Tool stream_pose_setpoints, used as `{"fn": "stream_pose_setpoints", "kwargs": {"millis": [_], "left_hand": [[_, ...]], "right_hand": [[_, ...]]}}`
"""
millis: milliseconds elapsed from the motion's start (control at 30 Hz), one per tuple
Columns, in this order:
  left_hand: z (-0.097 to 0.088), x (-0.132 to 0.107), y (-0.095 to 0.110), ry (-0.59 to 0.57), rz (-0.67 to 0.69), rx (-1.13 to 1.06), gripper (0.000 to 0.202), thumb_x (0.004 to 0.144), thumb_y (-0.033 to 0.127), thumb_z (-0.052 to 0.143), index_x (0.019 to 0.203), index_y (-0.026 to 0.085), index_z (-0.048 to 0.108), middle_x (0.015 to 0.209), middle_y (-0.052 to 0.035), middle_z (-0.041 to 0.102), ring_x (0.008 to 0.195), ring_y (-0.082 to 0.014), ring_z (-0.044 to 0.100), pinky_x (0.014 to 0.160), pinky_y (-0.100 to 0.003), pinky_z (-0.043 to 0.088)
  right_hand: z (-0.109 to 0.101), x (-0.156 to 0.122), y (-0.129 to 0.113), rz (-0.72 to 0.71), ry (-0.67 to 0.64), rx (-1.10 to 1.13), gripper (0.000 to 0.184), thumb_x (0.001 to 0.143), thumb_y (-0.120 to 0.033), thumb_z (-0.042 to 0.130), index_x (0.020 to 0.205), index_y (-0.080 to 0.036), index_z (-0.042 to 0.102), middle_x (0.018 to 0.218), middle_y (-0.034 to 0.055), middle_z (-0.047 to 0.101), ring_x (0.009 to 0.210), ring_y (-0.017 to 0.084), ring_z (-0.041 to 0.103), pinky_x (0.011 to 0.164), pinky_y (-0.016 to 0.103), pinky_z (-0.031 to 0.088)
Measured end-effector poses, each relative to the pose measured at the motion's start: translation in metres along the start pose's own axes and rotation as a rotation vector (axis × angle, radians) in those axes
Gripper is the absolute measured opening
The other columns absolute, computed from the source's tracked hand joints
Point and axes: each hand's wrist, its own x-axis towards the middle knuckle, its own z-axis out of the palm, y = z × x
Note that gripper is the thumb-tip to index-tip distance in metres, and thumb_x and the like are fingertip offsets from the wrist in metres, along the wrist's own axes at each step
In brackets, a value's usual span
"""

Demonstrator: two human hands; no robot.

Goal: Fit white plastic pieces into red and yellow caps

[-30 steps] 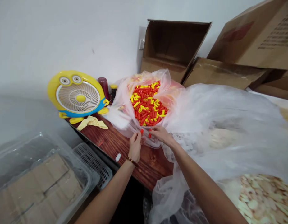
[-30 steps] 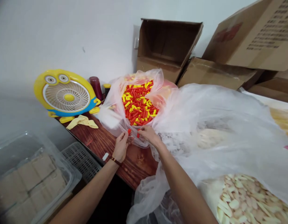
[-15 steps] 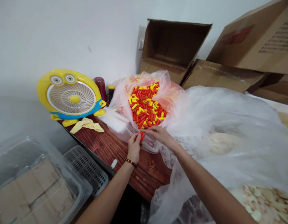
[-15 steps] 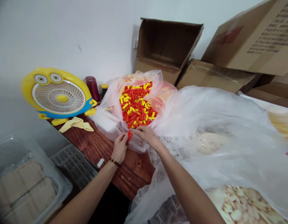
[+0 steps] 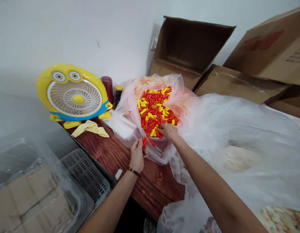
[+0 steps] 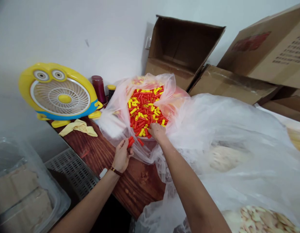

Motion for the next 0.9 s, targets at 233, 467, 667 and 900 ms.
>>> {"fn": "stream_pose_setpoints", "kwargs": {"millis": [233,467,667,900], "left_hand": [[0.003,0.007,0.003,0.042,0.044,0.031,0.046,0.071,0.058,0.069,0.082,0.016,0.054,0.059,0.0055,0.052,0.037,-0.0021,0.036,0.036,-0.015,0.023],[0.003,0.012,0.001,0.017,0.103,0.200,0.046,0.070,0.056,0.070,0.088,0.015,0.061,0.066,0.0035,0.057,0.045,-0.0037,0.042,0.040,-0.016,0.033],[0.000,0.006,0.000,0.011,0.058,0.086,0.046,0.071,0.058,0.068,0.086,0.017,0.055,0.064,0.0052,0.053,0.045,-0.0039,0.045,0.041,-0.015,0.034],[-0.006,0.004,0.002,0.051,0.008,0.059,0.048,0.072,0.063,0.065,0.076,0.019,0.045,0.045,0.0119,0.035,0.029,-0.0011,0.024,0.032,-0.014,0.014]], "right_hand": [[-0.027,-0.031,0.011,-0.280,-0.075,0.601,0.014,0.075,-0.029,0.064,0.075,-0.018,0.054,0.065,-0.0012,0.059,0.060,0.013,0.054,0.054,0.022,0.037],[-0.017,-0.069,-0.018,-0.496,-0.225,0.880,0.009,0.074,-0.026,0.063,0.077,-0.018,0.059,0.059,-0.0049,0.053,0.054,0.010,0.047,0.050,0.020,0.034],[-0.003,-0.081,-0.041,-0.566,0.000,0.716,0.004,0.079,-0.018,0.060,0.076,-0.017,0.058,0.069,-0.0015,0.057,0.062,0.011,0.049,0.058,0.022,0.034],[0.004,-0.071,-0.037,-0.604,-0.054,0.692,0.009,0.084,-0.025,0.057,0.085,-0.018,0.062,0.079,0.0002,0.066,0.070,0.013,0.056,0.064,0.022,0.039]]}}
